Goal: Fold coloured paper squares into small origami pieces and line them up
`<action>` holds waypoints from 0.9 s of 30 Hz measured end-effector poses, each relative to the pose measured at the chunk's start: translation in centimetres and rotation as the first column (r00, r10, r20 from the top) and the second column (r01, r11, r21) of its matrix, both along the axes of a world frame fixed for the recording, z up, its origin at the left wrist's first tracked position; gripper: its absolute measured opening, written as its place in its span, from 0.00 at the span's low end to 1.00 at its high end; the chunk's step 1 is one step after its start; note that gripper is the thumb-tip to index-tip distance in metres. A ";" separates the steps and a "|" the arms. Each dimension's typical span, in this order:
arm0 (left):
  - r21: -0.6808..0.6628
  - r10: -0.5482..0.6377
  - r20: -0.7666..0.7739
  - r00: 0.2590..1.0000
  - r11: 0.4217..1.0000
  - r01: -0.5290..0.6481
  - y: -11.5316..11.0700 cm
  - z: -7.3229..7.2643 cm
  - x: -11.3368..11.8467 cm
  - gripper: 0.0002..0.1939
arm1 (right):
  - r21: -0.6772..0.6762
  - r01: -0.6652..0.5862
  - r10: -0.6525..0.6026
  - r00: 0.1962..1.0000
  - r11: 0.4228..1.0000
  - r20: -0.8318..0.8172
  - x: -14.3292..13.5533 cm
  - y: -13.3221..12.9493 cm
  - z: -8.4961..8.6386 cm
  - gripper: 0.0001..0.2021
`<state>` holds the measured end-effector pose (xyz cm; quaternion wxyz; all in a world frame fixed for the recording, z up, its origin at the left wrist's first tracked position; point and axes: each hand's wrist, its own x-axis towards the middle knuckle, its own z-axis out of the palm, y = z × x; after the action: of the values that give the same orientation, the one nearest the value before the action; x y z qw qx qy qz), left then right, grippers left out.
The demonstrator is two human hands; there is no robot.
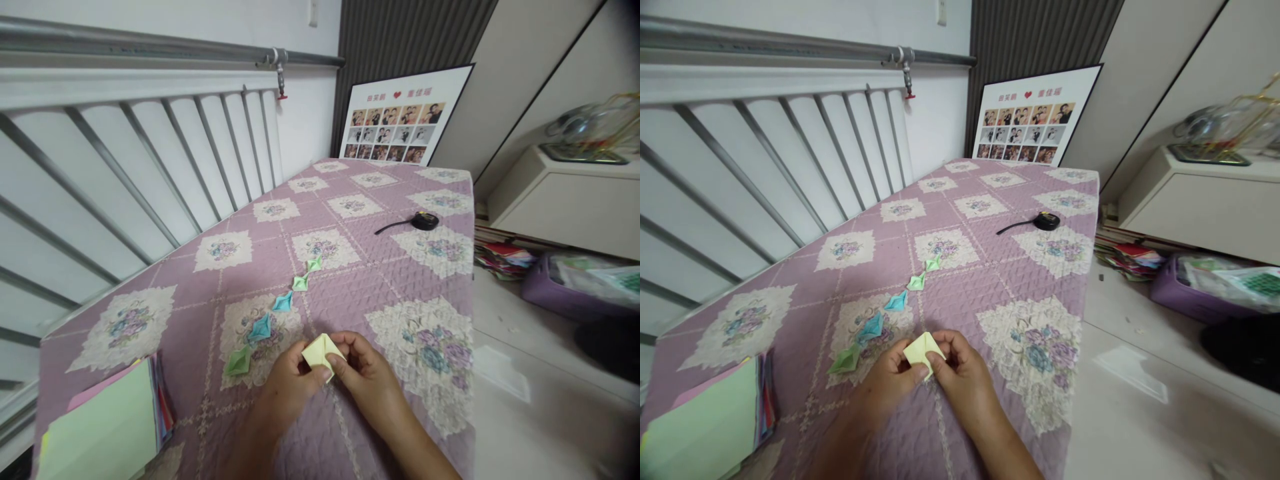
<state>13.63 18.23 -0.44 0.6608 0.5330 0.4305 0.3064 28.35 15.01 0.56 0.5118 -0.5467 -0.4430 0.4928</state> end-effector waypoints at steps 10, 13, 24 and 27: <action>0.112 -0.014 -0.279 0.960 0.993 0.047 -0.5 -0.1 0.1 0.04 | -0.066 -0.127 0.123 0.991 0.990 -0.051 0.1 0.2 1.1 0.17; 0.115 0.019 -0.282 0.959 0.993 0.014 -0.4 0.0 0.2 0.03 | -0.071 -0.077 0.075 0.997 0.994 -0.028 -0.2 0.2 1.3 0.19; 0.090 -0.003 -0.282 0.959 0.995 0.029 -0.3 1.0 0.1 0.10 | -0.048 0.031 -0.032 0.999 0.998 -0.011 -0.4 0.4 0.7 0.18; 0.080 -0.012 -0.308 0.951 0.996 0.039 -0.4 1.3 0.2 0.11 | -0.051 0.061 -0.061 0.998 0.997 -0.001 -0.4 0.3 0.4 0.18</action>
<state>13.80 17.80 0.83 0.5664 0.6073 0.5077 0.2293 27.94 15.29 0.93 0.5132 -0.5720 -0.4128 0.4889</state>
